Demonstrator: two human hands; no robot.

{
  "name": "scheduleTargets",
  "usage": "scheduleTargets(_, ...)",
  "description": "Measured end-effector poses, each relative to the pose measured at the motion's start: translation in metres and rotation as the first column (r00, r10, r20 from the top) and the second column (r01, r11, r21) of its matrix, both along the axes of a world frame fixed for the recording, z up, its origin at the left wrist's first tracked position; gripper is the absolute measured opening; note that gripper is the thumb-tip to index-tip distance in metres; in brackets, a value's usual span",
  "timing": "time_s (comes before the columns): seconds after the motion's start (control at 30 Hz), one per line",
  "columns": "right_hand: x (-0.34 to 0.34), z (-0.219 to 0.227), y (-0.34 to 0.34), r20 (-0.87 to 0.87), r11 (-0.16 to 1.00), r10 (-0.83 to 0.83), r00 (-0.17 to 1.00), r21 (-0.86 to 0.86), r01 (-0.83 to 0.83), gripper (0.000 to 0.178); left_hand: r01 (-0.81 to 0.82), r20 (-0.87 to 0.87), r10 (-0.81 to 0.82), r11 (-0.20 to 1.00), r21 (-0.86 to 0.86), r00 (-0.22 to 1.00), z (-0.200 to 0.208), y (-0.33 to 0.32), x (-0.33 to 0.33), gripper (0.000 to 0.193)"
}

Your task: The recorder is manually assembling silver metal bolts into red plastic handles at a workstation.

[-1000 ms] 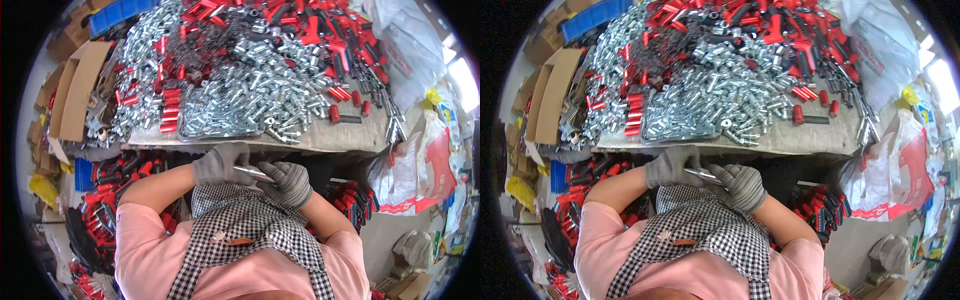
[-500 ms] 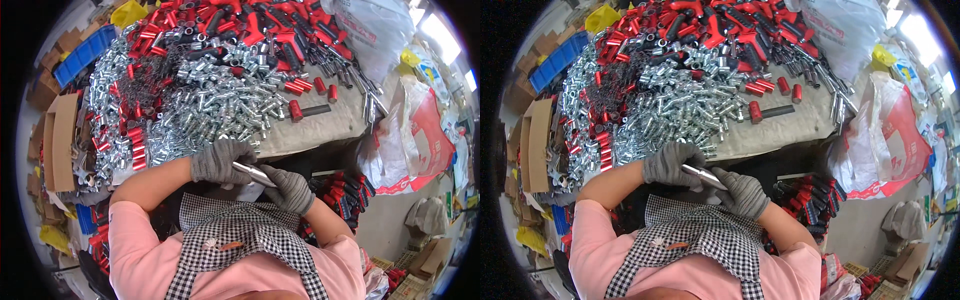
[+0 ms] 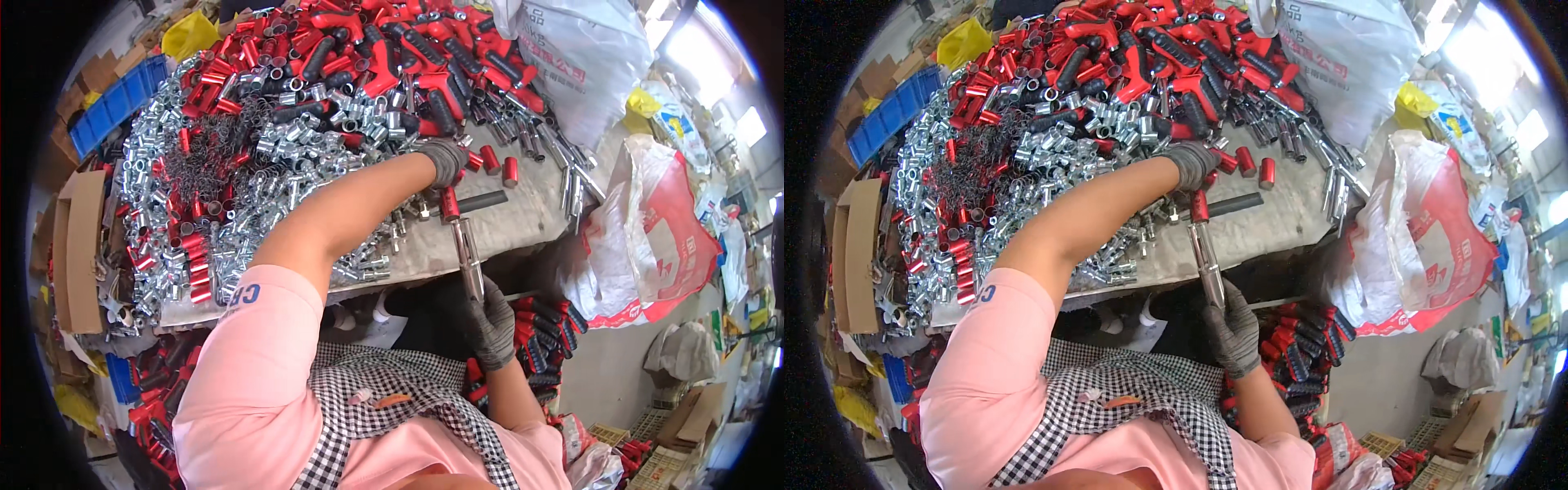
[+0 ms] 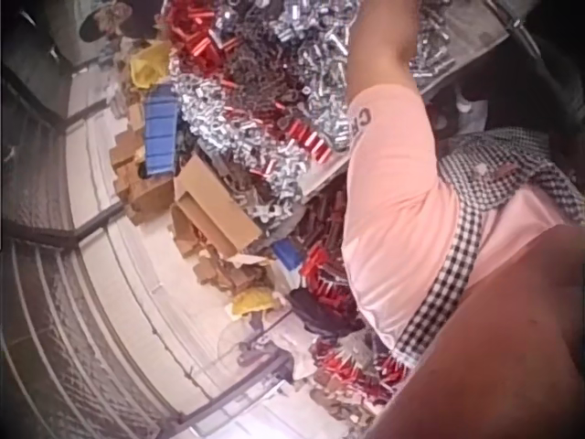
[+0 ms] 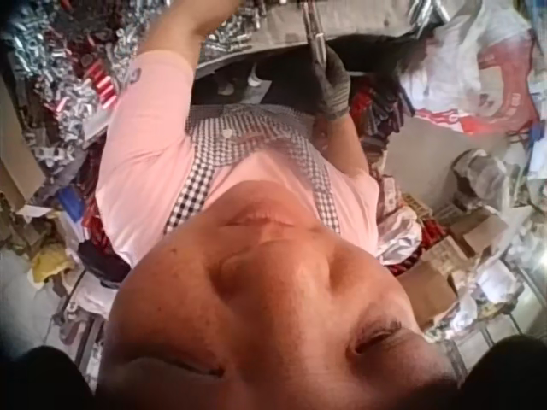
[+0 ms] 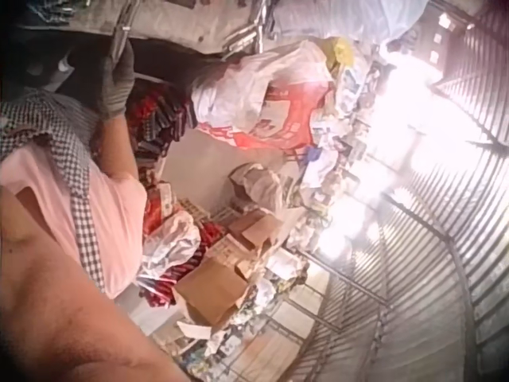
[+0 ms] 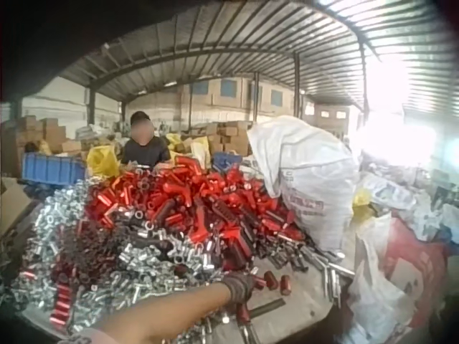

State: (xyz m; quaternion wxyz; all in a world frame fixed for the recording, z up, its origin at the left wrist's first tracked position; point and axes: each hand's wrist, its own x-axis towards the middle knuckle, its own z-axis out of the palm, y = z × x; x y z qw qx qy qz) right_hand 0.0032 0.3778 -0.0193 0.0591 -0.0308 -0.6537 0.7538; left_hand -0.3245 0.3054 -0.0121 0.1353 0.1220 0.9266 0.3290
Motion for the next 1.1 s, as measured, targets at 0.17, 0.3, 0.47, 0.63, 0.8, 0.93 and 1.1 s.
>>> scheduleTargets(0.17, 0.009, 0.004, -0.012, 0.07, 0.956, 0.023, 0.997, -0.294, -0.002, 0.049, 0.37, -0.548, -0.467, 0.884, -0.285, 0.694, 0.05, -0.029, 0.024, 0.037)
scheduleTargets(0.3, 0.009, -0.005, -0.025, 0.022, 0.936, 0.062, 0.998, -0.348, -0.051, 0.049, 0.242, -0.174, -0.169, 0.666, 0.705, 0.97, 0.091, -0.097, 0.113, 0.043)
scheduleTargets(0.47, 0.006, -0.007, -0.058, -0.042, 0.916, 0.322, 0.946, -0.24, -0.322, 0.055, 0.536, -0.811, -0.302, 0.844, 0.016, 0.5, 0.071, -0.198, 0.205, 0.064)
scheduleTargets(0.63, 0.008, 0.008, -0.1, 0.007, 0.756, 0.633, 0.774, -0.217, -0.617, 0.061, 0.021, -0.012, -0.022, 0.484, 0.875, 1.0, 0.062, -0.271, 0.272, 0.047)
scheduleTargets(0.8, 0.013, -0.001, -0.144, 0.019, 0.692, 0.719, 0.695, -0.12, -0.712, 0.067, -0.168, 0.149, 0.103, 0.209, 0.963, 0.983, 0.047, -0.308, 0.306, 0.056)
scheduleTargets(0.93, 0.016, 0.015, -0.169, 0.04, 0.618, 0.775, 0.631, -0.253, -0.744, 0.063, -0.138, 0.133, 0.162, 0.021, 0.99, 0.978, 0.03, -0.325, 0.316, 0.048)
scheduleTargets(1.1, 0.013, 0.006, -0.176, 0.07, 0.431, 0.887, 0.457, -0.479, -0.765, 0.063, -0.231, 0.263, 0.067, -0.303, 0.924, 0.963, 0.018, -0.326, 0.324, 0.045)
